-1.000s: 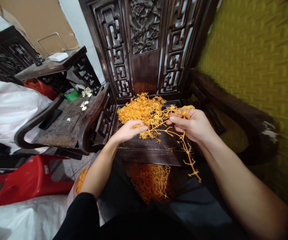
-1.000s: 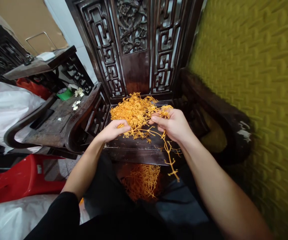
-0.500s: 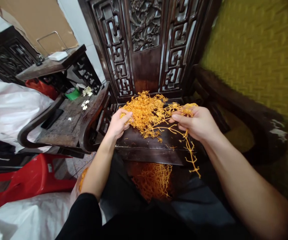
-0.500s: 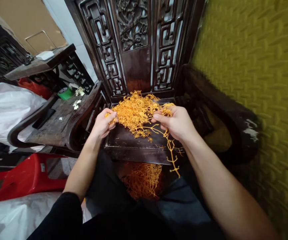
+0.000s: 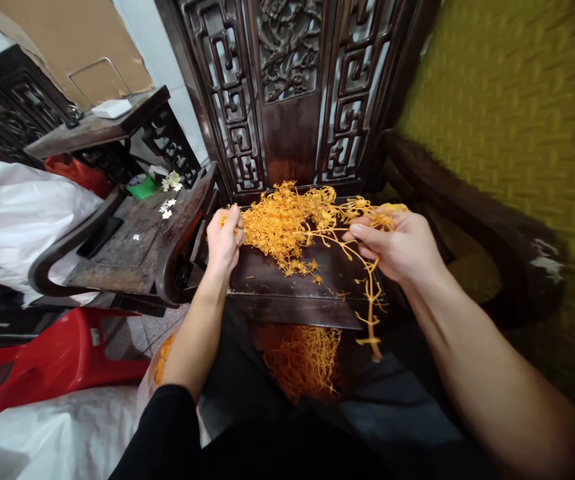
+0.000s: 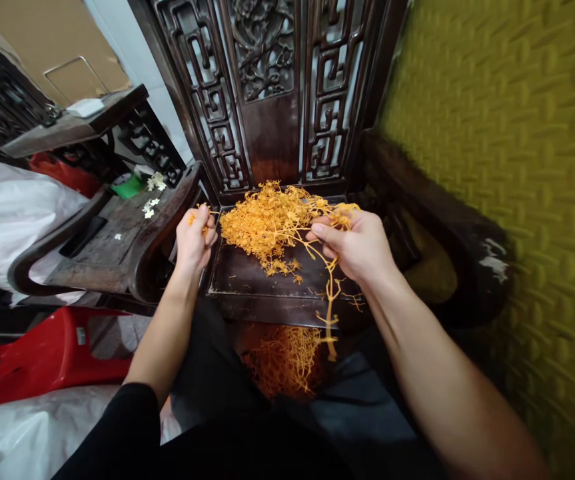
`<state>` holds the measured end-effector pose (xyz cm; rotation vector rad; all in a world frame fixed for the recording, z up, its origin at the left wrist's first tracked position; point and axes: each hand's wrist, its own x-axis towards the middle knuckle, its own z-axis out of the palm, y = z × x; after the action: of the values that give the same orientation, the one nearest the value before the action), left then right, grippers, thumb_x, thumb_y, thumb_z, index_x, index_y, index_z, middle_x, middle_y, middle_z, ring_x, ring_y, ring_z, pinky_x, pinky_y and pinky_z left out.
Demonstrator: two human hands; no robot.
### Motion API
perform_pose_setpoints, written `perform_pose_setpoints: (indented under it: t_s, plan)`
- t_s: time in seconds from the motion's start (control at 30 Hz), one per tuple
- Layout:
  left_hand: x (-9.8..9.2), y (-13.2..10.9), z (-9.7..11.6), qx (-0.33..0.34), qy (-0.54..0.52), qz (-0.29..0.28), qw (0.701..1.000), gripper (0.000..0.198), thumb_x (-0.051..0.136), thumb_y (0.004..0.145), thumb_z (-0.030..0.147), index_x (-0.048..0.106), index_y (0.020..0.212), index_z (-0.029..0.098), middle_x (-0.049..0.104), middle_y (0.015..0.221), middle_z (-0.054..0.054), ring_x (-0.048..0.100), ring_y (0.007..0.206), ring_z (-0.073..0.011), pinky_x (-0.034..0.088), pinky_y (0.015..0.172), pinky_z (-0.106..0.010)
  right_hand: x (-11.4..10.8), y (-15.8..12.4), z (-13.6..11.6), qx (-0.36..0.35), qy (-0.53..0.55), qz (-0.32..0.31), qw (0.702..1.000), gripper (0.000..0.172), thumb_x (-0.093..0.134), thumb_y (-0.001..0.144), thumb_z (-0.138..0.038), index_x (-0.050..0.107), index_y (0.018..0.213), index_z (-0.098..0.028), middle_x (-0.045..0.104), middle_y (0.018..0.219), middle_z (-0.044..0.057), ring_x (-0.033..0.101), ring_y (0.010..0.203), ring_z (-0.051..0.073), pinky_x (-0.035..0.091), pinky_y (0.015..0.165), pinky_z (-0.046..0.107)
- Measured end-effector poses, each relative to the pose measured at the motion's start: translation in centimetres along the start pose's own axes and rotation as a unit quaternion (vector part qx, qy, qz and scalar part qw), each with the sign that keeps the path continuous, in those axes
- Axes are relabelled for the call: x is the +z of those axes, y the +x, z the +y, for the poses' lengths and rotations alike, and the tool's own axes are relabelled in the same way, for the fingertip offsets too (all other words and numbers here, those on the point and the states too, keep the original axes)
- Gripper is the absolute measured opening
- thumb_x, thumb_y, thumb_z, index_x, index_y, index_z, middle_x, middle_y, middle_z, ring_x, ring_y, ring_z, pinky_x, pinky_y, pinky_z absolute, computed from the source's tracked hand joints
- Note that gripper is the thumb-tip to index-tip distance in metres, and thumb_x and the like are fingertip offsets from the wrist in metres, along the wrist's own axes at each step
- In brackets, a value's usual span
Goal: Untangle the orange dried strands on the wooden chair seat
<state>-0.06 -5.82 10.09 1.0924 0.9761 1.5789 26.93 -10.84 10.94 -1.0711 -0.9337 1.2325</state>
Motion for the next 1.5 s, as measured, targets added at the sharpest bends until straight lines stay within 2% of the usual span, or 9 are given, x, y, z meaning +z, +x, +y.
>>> perform_pose_setpoints:
  t_s: [0.13,0.27,0.37,0.53,0.63,0.8,1.07,1.33,1.5]
  plan:
    - [-0.2,-0.6,0.1,-0.067,0.022,-0.109,0.992,0.040,0.082,0.078,0.044,0.050,0.085,0.021,0.068,0.076,0.002,0.030,0.039,-0.0015,0.017,0.040,-0.021,-0.1,-0.4,-0.2,-0.003,-0.016,-0.050,0.999,0.031,0.096,0.060,-0.035,0.073,0.073,-0.019,0.072,0.067,0.007,0.051,0.044,0.010,0.032,0.036,0.026]
    - [1.4,-2.4,-0.3,-0.163,0.114,-0.250,0.948,0.049,0.084,0.075,0.048,0.065,0.111,0.021,0.055,0.060,0.007,0.030,0.041,-0.0033,0.018,0.044,-0.021,0.6,-0.9,0.4,-0.013,-0.045,-0.078,0.996,0.028,0.093,0.065,-0.037,0.074,0.075,-0.019,0.073,0.069,0.008,0.049,0.043,0.010,0.033,0.037,0.027]
    - [2.7,-3.1,-0.4,-0.157,0.183,-0.299,0.923,0.042,0.085,0.073,0.051,0.070,0.094,0.018,0.057,0.063,0.003,0.038,0.048,-0.0051,0.025,0.047,-0.022,1.0,-1.0,0.8,-0.011,-0.067,-0.095,0.993,0.029,0.093,0.065,-0.039,0.074,0.074,-0.019,0.073,0.068,0.007,0.050,0.043,0.010,0.035,0.038,0.027]
    - [1.9,-2.2,0.8,-0.090,0.025,-0.152,0.984,0.048,0.081,0.077,0.052,0.045,0.070,0.020,0.037,0.054,0.009,0.025,0.040,-0.0028,0.017,0.042,-0.022,-0.3,-0.3,0.1,-0.037,-0.043,-0.018,0.998,0.031,0.095,0.061,-0.038,0.072,0.073,-0.021,0.071,0.066,0.006,0.051,0.043,0.011,0.031,0.035,0.026]
    - [0.7,-1.5,1.3,-0.064,-0.049,-0.104,0.991,0.045,0.079,0.081,0.047,0.043,0.075,0.021,0.046,0.059,0.009,0.025,0.037,-0.0010,0.012,0.040,-0.022,-1.0,-0.2,-0.8,-0.046,-0.019,-0.008,0.999,0.032,0.097,0.058,-0.036,0.072,0.071,-0.021,0.071,0.065,0.006,0.053,0.044,0.012,0.029,0.035,0.026]
    - [1.1,-2.3,0.6,-0.110,0.014,-0.162,0.981,0.043,0.081,0.080,0.043,0.044,0.079,0.020,0.070,0.081,0.000,0.030,0.038,0.0001,0.015,0.039,-0.021,0.0,-0.9,-0.9,-0.026,-0.031,-0.053,0.998,0.030,0.096,0.060,-0.036,0.073,0.072,-0.020,0.072,0.065,0.007,0.052,0.044,0.012,0.032,0.037,0.027]
    - [2.7,-3.2,-0.4,-0.227,0.058,-0.284,0.930,0.052,0.080,0.075,0.061,0.063,0.096,0.017,0.051,0.067,0.004,0.034,0.046,-0.0034,0.020,0.043,-0.021,0.3,-1.1,0.8,-0.002,-0.105,-0.123,0.987,0.026,0.092,0.069,-0.041,0.074,0.075,-0.023,0.074,0.071,0.006,0.051,0.044,0.011,0.036,0.038,0.027]
    - [2.1,-2.6,-0.2,-0.015,0.271,-0.226,0.936,0.037,0.075,0.082,0.050,0.061,0.074,0.017,0.055,0.064,0.002,0.046,0.061,-0.0115,0.036,0.060,-0.026,1.8,-0.9,0.3,0.047,-0.026,-0.082,0.995,0.036,0.098,0.055,-0.038,0.070,0.066,-0.018,0.072,0.063,0.006,0.042,0.038,0.006,0.030,0.034,0.023]
    - [-1.5,0.2,0.4,0.050,0.273,-0.070,0.958,0.033,0.078,0.080,0.044,0.060,0.069,0.019,0.061,0.064,0.000,0.045,0.056,-0.0110,0.033,0.053,-0.025,-0.6,0.0,-0.7,0.031,-0.006,-0.039,0.999,0.034,0.097,0.054,-0.032,0.068,0.063,-0.019,0.070,0.060,0.006,0.041,0.037,0.005,0.024,0.031,0.023]
